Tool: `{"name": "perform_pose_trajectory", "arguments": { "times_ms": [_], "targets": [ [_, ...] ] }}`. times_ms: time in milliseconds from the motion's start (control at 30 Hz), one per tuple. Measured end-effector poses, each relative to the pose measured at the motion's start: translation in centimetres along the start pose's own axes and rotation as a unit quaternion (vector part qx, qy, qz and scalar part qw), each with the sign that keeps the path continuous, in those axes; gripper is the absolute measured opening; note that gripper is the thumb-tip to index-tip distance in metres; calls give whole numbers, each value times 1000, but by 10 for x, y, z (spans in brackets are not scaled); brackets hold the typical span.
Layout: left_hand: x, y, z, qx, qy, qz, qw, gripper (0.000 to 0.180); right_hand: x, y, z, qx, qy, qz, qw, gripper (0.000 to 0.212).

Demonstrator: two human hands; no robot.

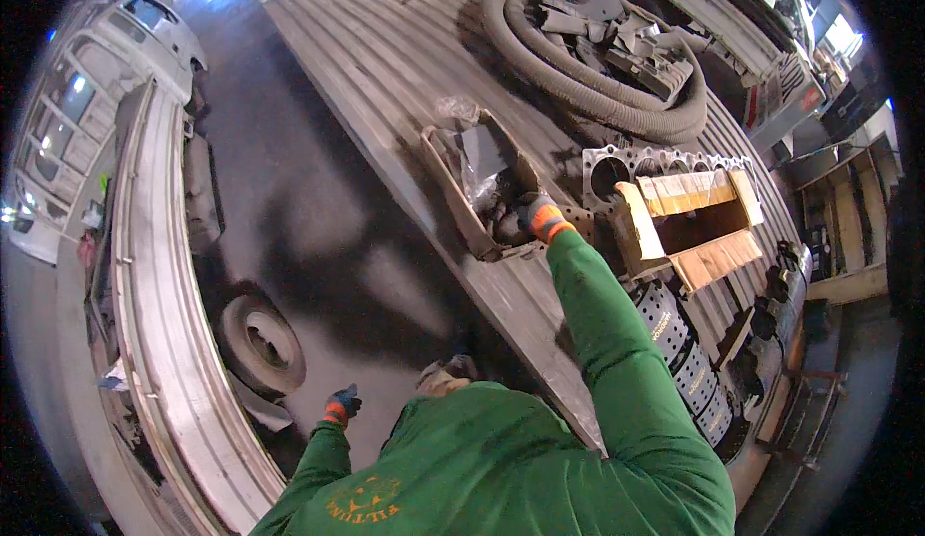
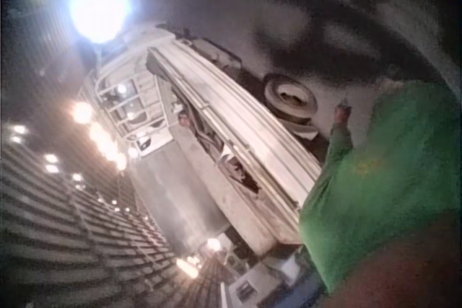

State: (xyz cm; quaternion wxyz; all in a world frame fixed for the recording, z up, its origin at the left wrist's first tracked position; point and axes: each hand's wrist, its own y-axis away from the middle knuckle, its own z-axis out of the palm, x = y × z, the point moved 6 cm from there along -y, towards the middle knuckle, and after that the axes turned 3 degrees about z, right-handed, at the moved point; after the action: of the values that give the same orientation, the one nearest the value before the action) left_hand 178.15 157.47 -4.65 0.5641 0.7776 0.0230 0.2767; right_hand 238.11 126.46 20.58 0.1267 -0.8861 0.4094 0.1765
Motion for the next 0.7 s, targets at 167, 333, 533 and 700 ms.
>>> {"name": "perform_pose_trajectory", "arguments": {
  "times_ms": [167,333,533,700],
  "targets": [
    [60,9,25,-30,51,83,995,49,55,-20,33,113,-37,184,976,30],
    [74,-24,60,-99,-89,28,991,46,28,83,-5,244,-293,160,911,37],
    [185,22,171,-273,-419,303,811,37,14,345,-7,133,-274,344,888,22],
    [216,149,279,-452,-471,331,682,33,-55,536,13,-221,-343,474,781,32]
  ]
}}
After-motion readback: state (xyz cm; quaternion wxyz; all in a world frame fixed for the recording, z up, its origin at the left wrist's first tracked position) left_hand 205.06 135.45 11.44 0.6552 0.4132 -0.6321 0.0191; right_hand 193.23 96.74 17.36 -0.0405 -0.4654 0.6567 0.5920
